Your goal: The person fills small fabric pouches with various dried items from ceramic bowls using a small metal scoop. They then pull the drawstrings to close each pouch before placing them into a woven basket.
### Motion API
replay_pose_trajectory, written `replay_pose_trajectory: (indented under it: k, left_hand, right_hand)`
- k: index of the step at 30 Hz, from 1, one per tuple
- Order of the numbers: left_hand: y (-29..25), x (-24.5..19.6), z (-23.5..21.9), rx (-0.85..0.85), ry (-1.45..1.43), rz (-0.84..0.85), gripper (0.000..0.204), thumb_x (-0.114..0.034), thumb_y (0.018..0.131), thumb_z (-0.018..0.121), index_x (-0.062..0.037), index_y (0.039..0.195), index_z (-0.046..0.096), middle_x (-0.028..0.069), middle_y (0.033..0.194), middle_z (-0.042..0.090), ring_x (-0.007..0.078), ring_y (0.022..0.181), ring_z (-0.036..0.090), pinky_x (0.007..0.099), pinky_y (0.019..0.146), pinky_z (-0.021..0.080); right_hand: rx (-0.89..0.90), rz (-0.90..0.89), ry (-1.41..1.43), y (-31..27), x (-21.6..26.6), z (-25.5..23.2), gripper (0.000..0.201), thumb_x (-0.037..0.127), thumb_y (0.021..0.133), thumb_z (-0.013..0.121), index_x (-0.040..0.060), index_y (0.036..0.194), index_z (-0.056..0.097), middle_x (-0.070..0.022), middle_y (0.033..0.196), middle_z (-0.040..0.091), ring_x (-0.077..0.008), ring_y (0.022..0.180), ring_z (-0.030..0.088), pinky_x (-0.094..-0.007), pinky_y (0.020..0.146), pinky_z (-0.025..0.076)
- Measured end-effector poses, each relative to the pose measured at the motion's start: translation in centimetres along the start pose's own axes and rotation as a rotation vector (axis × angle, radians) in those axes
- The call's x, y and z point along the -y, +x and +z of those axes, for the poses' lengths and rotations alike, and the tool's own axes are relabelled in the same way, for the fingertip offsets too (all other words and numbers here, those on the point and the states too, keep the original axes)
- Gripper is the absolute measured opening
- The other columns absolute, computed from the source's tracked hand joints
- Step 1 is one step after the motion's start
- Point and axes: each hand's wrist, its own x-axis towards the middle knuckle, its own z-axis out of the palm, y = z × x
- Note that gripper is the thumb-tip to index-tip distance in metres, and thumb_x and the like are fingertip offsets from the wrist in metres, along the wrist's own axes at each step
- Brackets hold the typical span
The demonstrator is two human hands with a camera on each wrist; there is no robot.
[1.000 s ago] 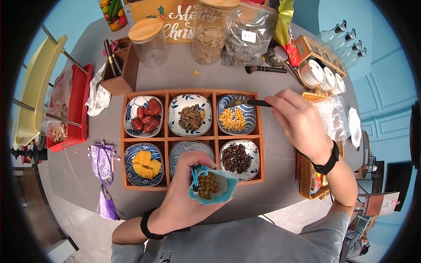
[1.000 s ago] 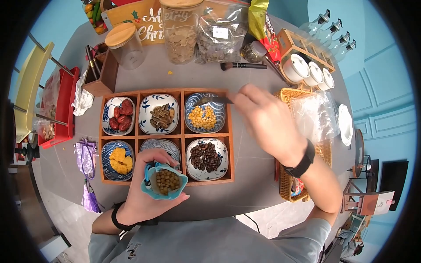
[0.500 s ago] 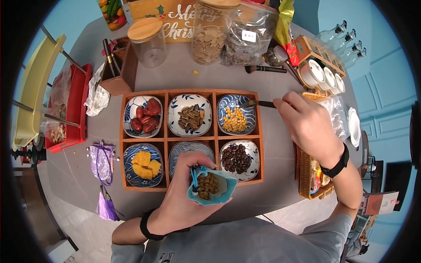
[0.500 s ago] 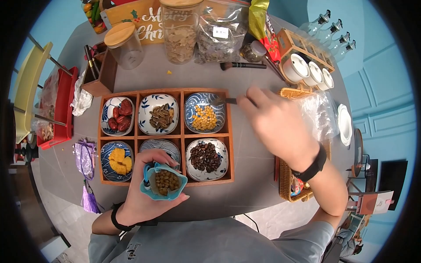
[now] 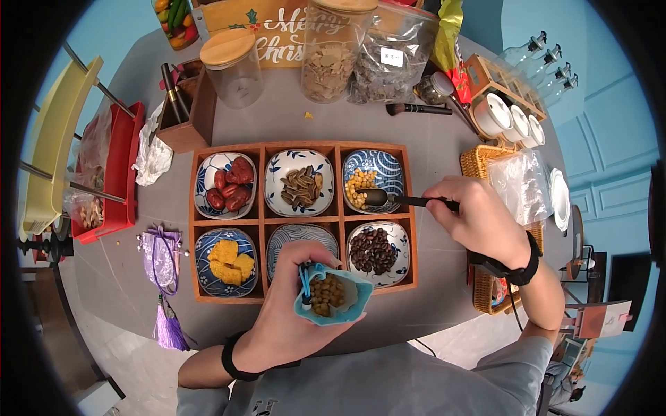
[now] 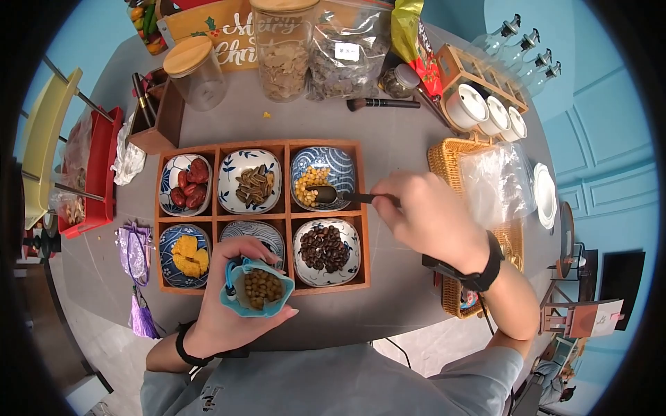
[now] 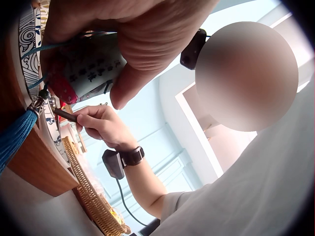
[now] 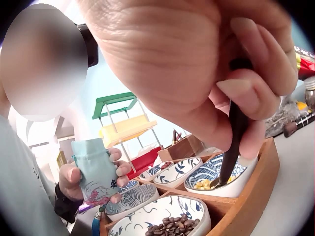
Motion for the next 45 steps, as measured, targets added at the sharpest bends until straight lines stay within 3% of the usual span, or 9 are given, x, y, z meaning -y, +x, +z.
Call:
replay_pose_trajectory:
  k: [6, 12, 24, 25, 32, 36, 37, 41, 45]
  left_hand:
    - [0.0, 0.0, -0.2, -0.005, 0.046, 0.0, 0.083, -0.001, 0.066, 0.093, -0.0105, 0.127, 0.038, 0.011, 0.121, 0.049, 0.0199, 0.112, 0.056, 0.0325, 0.094, 0.051]
    - [0.0, 0.1, 0.0, -0.013, 0.046, 0.006, 0.083, -0.001, 0.067, 0.093, -0.0106, 0.127, 0.037, 0.0109, 0.121, 0.049, 0.0199, 0.112, 0.056, 0.0326, 0.095, 0.051]
    - [0.2, 0.2, 0.1, -0.026, 0.012, -0.012, 0.081, -0.003, 0.068, 0.093, -0.0101, 0.127, 0.038, 0.0097, 0.12, 0.049, 0.0189, 0.112, 0.055, 0.032, 0.095, 0.05]
    - [0.2, 0.2, 0.2, -0.027, 0.011, -0.012, 0.081, -0.003, 0.069, 0.093, -0.01, 0.127, 0.038, 0.0095, 0.12, 0.049, 0.0187, 0.112, 0.055, 0.0319, 0.095, 0.05]
    - [0.4, 0.1, 0.1, -0.03, 0.005, -0.072, 0.077, -0.004, 0.071, 0.092, -0.01, 0.127, 0.038, 0.0081, 0.121, 0.049, 0.0173, 0.113, 0.056, 0.0321, 0.095, 0.05]
    - [0.6, -0.6, 0.1, -0.032, 0.064, -0.064, 0.077, -0.003, 0.071, 0.091, -0.0098, 0.127, 0.038, 0.008, 0.121, 0.049, 0.017, 0.111, 0.057, 0.0323, 0.094, 0.05]
    - [0.7, -0.7, 0.1, -0.031, 0.085, -0.058, 0.077, -0.003, 0.071, 0.091, -0.0098, 0.127, 0.038, 0.008, 0.121, 0.049, 0.017, 0.111, 0.057, 0.0323, 0.094, 0.05]
    - [0.5, -0.2, 0.2, -0.019, -0.007, -0.072, 0.079, -0.002, 0.07, 0.091, -0.0096, 0.127, 0.038, 0.0082, 0.122, 0.049, 0.0173, 0.11, 0.056, 0.0325, 0.093, 0.05]
    - [0.5, -0.3, 0.3, -0.006, -0.029, -0.059, 0.08, -0.001, 0.069, 0.092, -0.0098, 0.128, 0.037, 0.0085, 0.122, 0.049, 0.0176, 0.111, 0.056, 0.0329, 0.094, 0.049]
  right_hand:
    - [0.061, 0.062, 0.126, 0.8, -1.7, 0.5, 0.015, 0.005, 0.095, 0.062, -0.004, 0.102, 0.072, -0.0089, 0.075, 0.065, -0.0136, 0.065, 0.056, -0.0306, 0.062, 0.046]
    - [0.154, 0.212, 0.247, 1.1, -2.5, 0.9, 0.018, 0.008, 0.1, 0.059, -0.0035, 0.109, 0.069, 0.0009, 0.074, 0.061, -0.0056, 0.067, 0.05, -0.0263, 0.06, 0.042]
    - [0.058, 0.229, 0.315, 0.2, -3.8, -0.5, 0.018, 0.006, 0.102, 0.058, -0.0042, 0.114, 0.067, -0.0002, 0.083, 0.063, -0.0069, 0.077, 0.055, -0.0248, 0.069, 0.046]
    - [0.036, 0.252, 0.289, 0.0, -3.2, -1.4, 0.021, 0.009, 0.099, 0.06, -0.005, 0.112, 0.069, -0.0047, 0.081, 0.067, -0.0112, 0.078, 0.062, -0.0293, 0.074, 0.051]
    - [0.048, 0.234, 0.256, -2.2, 1.7, -6.1, 0.018, 0.007, 0.099, 0.061, -0.004, 0.11, 0.068, -0.0024, 0.081, 0.063, -0.0083, 0.076, 0.058, -0.0263, 0.07, 0.049]
    - [0.058, 0.001, 0.161, -3.7, 5.0, -7.3, 0.013, 0.0, 0.095, 0.061, -0.003, 0.104, 0.07, -0.0069, 0.079, 0.063, -0.0137, 0.07, 0.059, -0.0305, 0.065, 0.047]
    - [0.06, -0.02, 0.191, -4.0, 5.7, -7.3, 0.011, -0.002, 0.092, 0.063, -0.0026, 0.101, 0.07, -0.0106, 0.079, 0.063, -0.0199, 0.067, 0.06, -0.0327, 0.063, 0.047]
    - [0.054, -0.141, 0.096, -4.4, 7.4, -6.7, 0.017, -0.002, 0.083, 0.07, -0.0034, 0.099, 0.072, -0.0134, 0.083, 0.068, -0.027, 0.073, 0.066, -0.0346, 0.066, 0.051]
    - [-0.115, -0.256, -0.009, -5.2, 9.0, -5.1, 0.017, -0.001, 0.081, 0.073, -0.004, 0.097, 0.073, -0.0126, 0.085, 0.068, -0.025, 0.07, 0.067, -0.0332, 0.062, 0.05]
